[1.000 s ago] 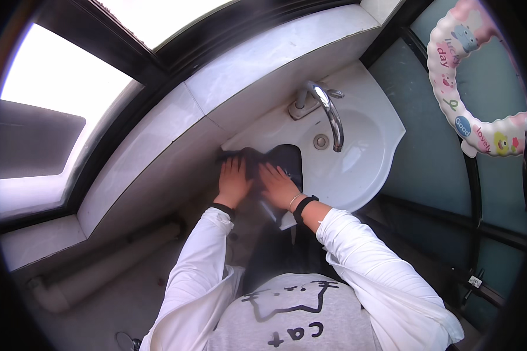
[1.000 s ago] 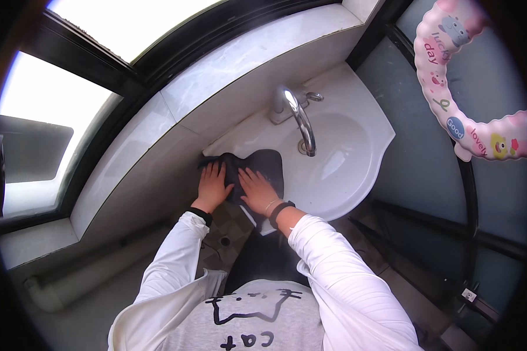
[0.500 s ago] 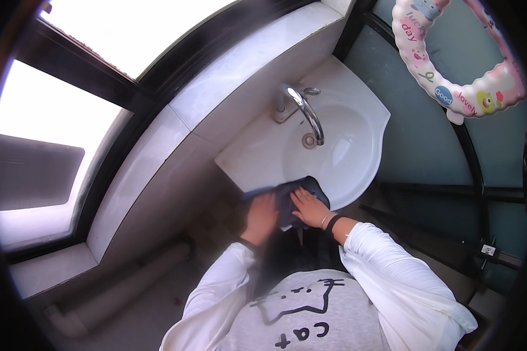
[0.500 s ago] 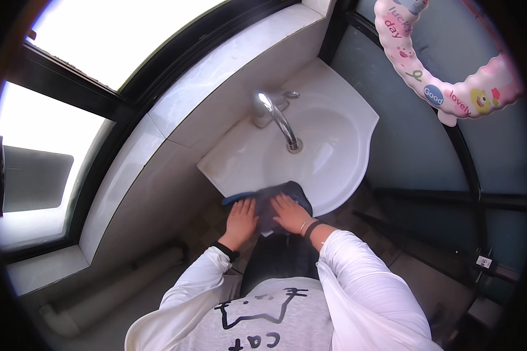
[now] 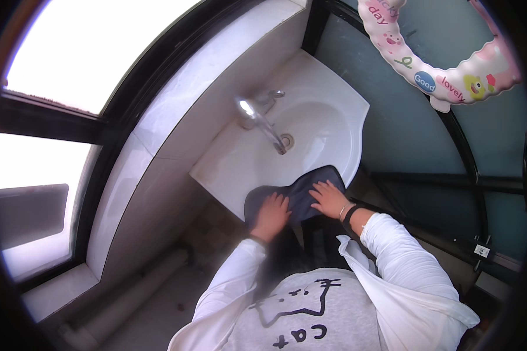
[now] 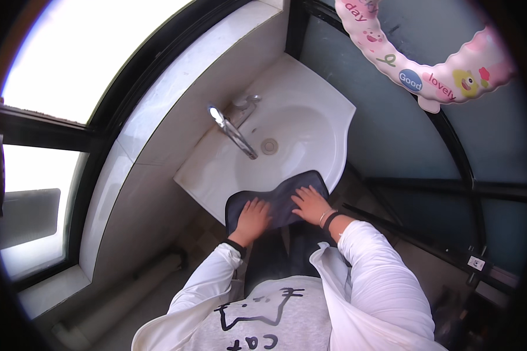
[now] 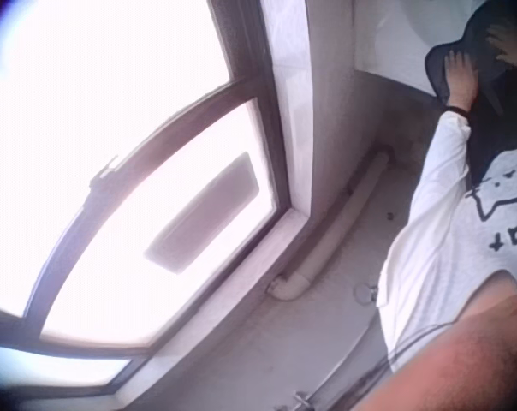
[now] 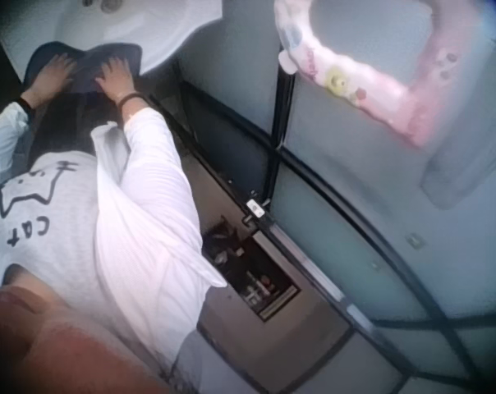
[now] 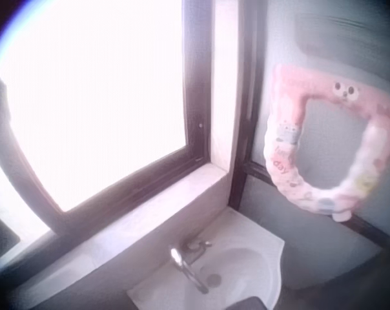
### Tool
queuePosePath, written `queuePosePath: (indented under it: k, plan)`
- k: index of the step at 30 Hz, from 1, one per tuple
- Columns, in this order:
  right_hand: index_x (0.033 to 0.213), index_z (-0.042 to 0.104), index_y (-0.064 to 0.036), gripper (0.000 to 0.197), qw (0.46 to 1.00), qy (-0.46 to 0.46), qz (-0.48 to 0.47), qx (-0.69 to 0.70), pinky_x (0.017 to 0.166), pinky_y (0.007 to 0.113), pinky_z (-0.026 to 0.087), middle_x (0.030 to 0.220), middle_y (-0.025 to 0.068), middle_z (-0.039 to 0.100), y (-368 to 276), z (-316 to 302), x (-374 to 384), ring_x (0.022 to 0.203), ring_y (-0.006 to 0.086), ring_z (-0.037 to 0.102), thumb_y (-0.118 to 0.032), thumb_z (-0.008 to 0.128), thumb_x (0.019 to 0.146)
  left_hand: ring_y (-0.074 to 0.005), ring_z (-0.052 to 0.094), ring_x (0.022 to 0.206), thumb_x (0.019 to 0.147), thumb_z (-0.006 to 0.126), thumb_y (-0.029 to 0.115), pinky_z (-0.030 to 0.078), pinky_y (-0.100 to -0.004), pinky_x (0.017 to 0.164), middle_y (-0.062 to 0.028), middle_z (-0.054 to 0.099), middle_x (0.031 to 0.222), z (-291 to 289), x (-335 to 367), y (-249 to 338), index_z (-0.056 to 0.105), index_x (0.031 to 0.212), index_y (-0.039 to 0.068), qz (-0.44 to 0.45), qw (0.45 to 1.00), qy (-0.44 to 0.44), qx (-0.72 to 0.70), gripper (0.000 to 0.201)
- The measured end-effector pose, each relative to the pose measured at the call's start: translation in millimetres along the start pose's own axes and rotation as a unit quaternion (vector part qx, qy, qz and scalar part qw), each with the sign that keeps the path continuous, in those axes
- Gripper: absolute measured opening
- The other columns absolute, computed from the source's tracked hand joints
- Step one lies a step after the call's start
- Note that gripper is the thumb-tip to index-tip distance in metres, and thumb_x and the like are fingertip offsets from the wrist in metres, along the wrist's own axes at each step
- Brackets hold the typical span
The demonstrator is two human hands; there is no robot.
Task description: The person wipes the top and sides of a refrigerator with a cloth, then wipes the glass surface and frame of a bathroom door, and finally wipes the surface of a sink.
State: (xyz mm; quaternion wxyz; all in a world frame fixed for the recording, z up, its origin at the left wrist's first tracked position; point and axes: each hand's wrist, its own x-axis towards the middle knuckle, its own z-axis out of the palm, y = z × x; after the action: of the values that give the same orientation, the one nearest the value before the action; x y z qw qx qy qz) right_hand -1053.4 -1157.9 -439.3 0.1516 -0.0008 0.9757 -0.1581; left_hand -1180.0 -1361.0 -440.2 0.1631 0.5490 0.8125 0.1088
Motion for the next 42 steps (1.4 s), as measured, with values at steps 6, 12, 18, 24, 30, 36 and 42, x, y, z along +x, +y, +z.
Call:
queuePosePath:
  k: [6,12,18,24,30,36,42]
  plan:
    - [0.112,0.055,-0.0088,0.042,0.996,-0.003,0.081,-0.028,0.102,0.043,0.024,0.126,0.0123,0.046,54.1,5.7,22.0,0.121,0.0281,0.037,-0.038,0.045,0.084,-0.0320,0.045,0.114,0.079,0.055,0.037,0.035,-0.0486,0.093,-0.0147,0.052,0.118,-6.0,69.5,11.1,0.042,0.121,0.004,-0.146,0.968,-0.193,-0.070,0.055]
    - [0.114,0.055,-0.0078,0.044,1.000,-0.014,-0.008,0.027,0.103,0.042,0.025,0.127,0.0103,0.046,53.6,-6.6,-10.9,0.122,0.0268,0.037,-0.037,0.048,0.082,-0.0347,0.033,0.124,0.082,0.050,0.038,0.028,-0.0550,0.096,-0.0172,0.033,0.135,28.9,54.0,58.9,0.036,0.128,0.004,-0.101,0.974,-0.189,-0.079,0.059]
    - [0.122,0.049,-0.0111,0.048,0.990,-0.066,-0.004,-0.125,0.107,0.037,0.015,0.135,0.0077,0.037,144.4,-46.6,43.1,0.129,0.0246,0.026,-0.039,0.046,0.083,-0.0409,0.030,0.124,0.086,0.045,0.035,0.027,-0.0524,0.099,-0.0234,0.031,0.134,54.4,138.5,72.4,0.037,0.124,-0.003,-0.112,0.931,-0.244,-0.249,0.054]
    - [0.122,0.048,-0.0032,0.043,0.987,-0.003,0.019,-0.162,0.108,0.037,0.014,0.136,0.0106,0.037,138.9,-41.5,41.5,0.130,0.0253,0.025,-0.022,0.038,0.084,-0.0438,0.029,0.122,0.086,0.047,0.033,0.028,-0.0474,0.099,-0.0272,0.027,0.135,73.7,163.6,88.4,0.034,0.126,-0.003,-0.113,0.947,-0.170,-0.248,0.056]
    - [0.119,0.049,-0.0069,0.046,0.998,0.040,-0.045,-0.003,0.106,0.040,0.017,0.131,0.0077,0.041,124.6,-48.2,-32.4,0.127,0.0233,0.029,-0.032,0.050,0.081,-0.0324,0.025,0.129,0.081,0.055,0.030,0.027,-0.0534,0.098,-0.0168,0.027,0.138,30.2,79.9,83.8,0.034,0.125,0.000,-0.060,0.970,-0.175,-0.157,0.057]
    - [0.125,0.044,-0.0072,0.050,0.998,0.045,0.036,-0.022,0.107,0.039,0.016,0.133,0.0056,0.038,151.8,-71.9,5.9,0.128,0.0212,0.027,-0.032,0.051,0.082,-0.0382,0.027,0.126,0.085,0.051,0.032,0.030,-0.0527,0.096,-0.0211,0.027,0.137,48.9,136.2,102.1,0.033,0.127,-0.002,-0.091,0.946,-0.139,-0.280,0.057]
    - [0.121,0.045,-0.0002,0.043,0.958,0.182,0.220,0.033,0.105,0.039,0.021,0.135,0.0125,0.035,144.0,-72.4,15.6,0.127,0.0279,0.028,-0.007,0.044,0.079,-0.0417,0.024,0.126,0.083,0.050,0.017,0.027,-0.0557,0.097,-0.0225,0.024,0.138,43.6,191.6,136.2,0.031,0.128,-0.003,-0.149,0.937,-0.068,-0.308,0.054]
